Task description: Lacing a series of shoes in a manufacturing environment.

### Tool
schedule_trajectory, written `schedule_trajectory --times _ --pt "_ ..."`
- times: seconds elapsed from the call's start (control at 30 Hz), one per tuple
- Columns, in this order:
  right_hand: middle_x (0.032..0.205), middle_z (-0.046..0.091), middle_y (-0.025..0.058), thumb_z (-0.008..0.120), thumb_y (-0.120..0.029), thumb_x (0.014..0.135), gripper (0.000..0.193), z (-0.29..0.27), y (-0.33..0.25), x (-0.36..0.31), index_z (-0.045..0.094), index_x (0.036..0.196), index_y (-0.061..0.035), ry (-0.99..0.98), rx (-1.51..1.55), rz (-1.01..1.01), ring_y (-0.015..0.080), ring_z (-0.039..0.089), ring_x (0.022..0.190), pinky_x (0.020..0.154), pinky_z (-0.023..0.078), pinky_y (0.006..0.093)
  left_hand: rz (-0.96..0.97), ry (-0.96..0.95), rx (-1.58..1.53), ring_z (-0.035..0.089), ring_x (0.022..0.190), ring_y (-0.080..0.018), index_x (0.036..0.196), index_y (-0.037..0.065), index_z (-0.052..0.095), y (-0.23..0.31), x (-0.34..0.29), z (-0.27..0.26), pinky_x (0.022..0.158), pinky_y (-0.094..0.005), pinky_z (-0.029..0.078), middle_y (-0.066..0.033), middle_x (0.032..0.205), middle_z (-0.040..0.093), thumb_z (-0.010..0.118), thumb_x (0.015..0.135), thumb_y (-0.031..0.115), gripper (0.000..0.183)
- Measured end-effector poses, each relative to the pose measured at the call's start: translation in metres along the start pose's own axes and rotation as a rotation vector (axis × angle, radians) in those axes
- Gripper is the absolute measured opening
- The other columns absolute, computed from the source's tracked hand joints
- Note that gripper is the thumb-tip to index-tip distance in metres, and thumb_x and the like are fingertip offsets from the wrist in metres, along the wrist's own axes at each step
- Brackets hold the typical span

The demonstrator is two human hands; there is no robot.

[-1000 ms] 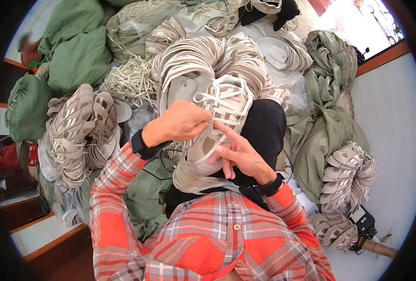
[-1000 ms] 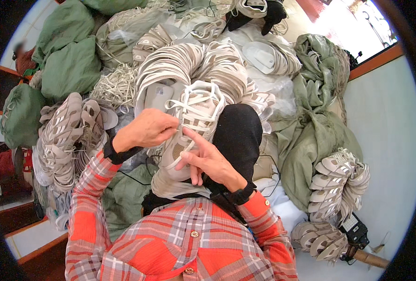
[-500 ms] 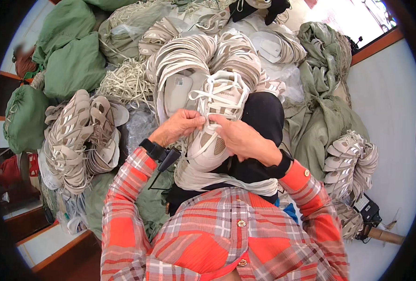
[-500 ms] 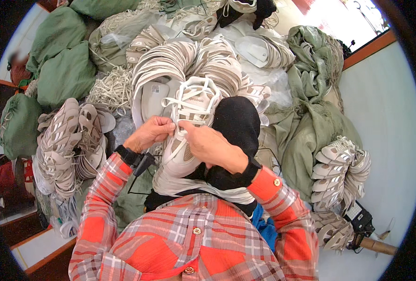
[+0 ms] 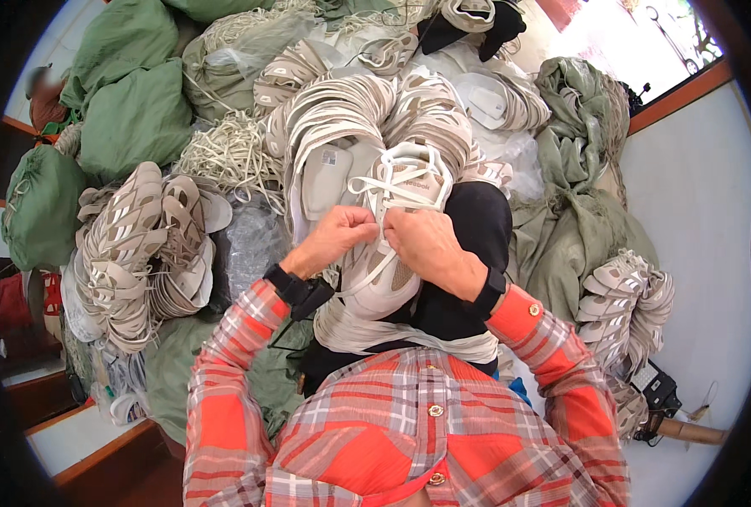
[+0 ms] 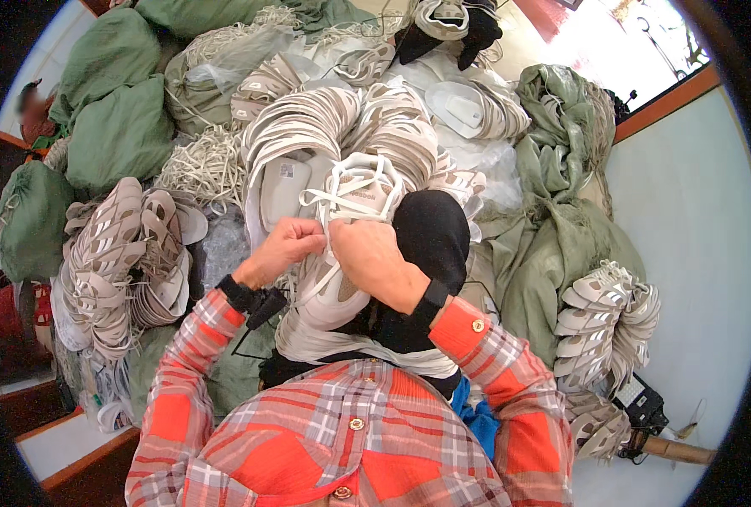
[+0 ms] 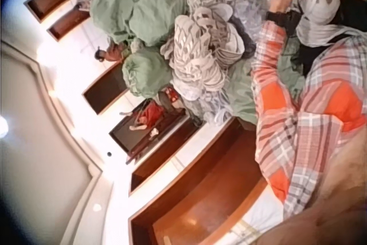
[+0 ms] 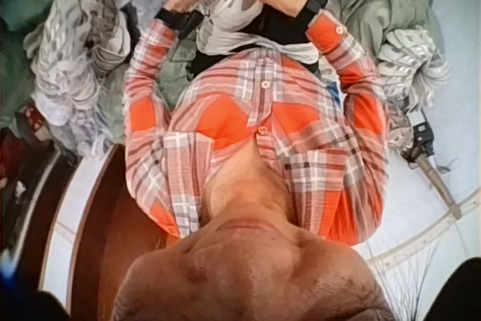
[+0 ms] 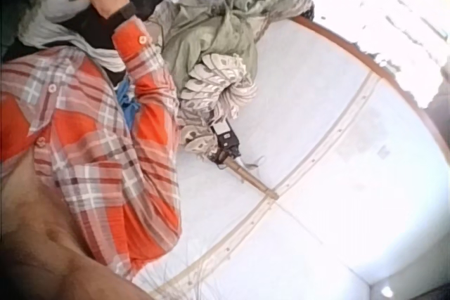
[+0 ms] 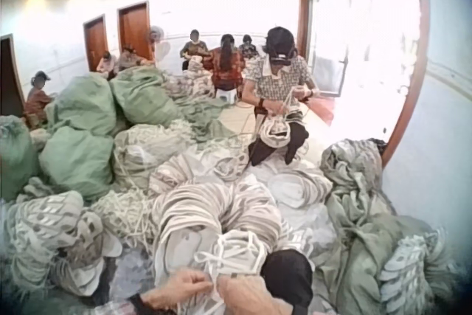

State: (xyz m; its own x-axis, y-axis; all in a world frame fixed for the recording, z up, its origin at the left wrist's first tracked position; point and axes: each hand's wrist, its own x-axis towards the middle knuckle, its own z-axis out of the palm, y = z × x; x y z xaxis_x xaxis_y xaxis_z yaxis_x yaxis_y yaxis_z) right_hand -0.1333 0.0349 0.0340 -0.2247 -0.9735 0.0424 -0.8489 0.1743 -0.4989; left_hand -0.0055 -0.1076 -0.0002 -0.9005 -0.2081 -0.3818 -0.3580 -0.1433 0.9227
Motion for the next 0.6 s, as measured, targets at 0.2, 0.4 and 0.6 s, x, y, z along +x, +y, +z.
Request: schedule_trajectory --times 0.2,0.4,0.6 --pt "0.061 0.059 0.0177 0.055 -0.016 0.08 0.013 0.011 -0.005 -0.001 0.054 0.082 -0.003 0.052 -0.054 0.079 0.036 0.061 0.058 0.053 0.047 0.0454 0.375 0.052 0.629 0.043 0.058 -0.0106 0.081 0.0 0.054 0.003 -0.006 0.002 0.054 -0.0293 0.037 0.0012 0.06 0.044 0.055 0.087 0.016 0.017" --pt "0.06 0.059 0.0155 0.057 -0.019 0.082 0.013 0.004 0.005 -0.009 0.058 0.08 -0.0061 0.01 -0.002 -0.057 0.0337 0.061 0.06 0.053 0.046 0.0443 0.208 0.0 0.146 0.041 0.06 -0.0059 0.078 0.0 0.057 -0.009 -0.004 -0.003 0.056 -0.0237 0.035 0.005 0.062 0.048 0.054 0.087 0.016 0.018" --pt "0.068 0.063 0.0144 0.058 -0.018 0.081 0.014 0.002 -0.003 -0.001 0.067 0.085 -0.0077 0.05 0.082 0.119 0.0332 0.062 0.065 0.06 0.049 0.0407 0.024 0.018 -0.098 0.037 0.055 -0.0013 0.069 0.006 0.057 -0.011 0.004 -0.003 0.05 -0.0187 0.027 0.0078 0.062 0.046 0.055 0.084 0.013 0.017"
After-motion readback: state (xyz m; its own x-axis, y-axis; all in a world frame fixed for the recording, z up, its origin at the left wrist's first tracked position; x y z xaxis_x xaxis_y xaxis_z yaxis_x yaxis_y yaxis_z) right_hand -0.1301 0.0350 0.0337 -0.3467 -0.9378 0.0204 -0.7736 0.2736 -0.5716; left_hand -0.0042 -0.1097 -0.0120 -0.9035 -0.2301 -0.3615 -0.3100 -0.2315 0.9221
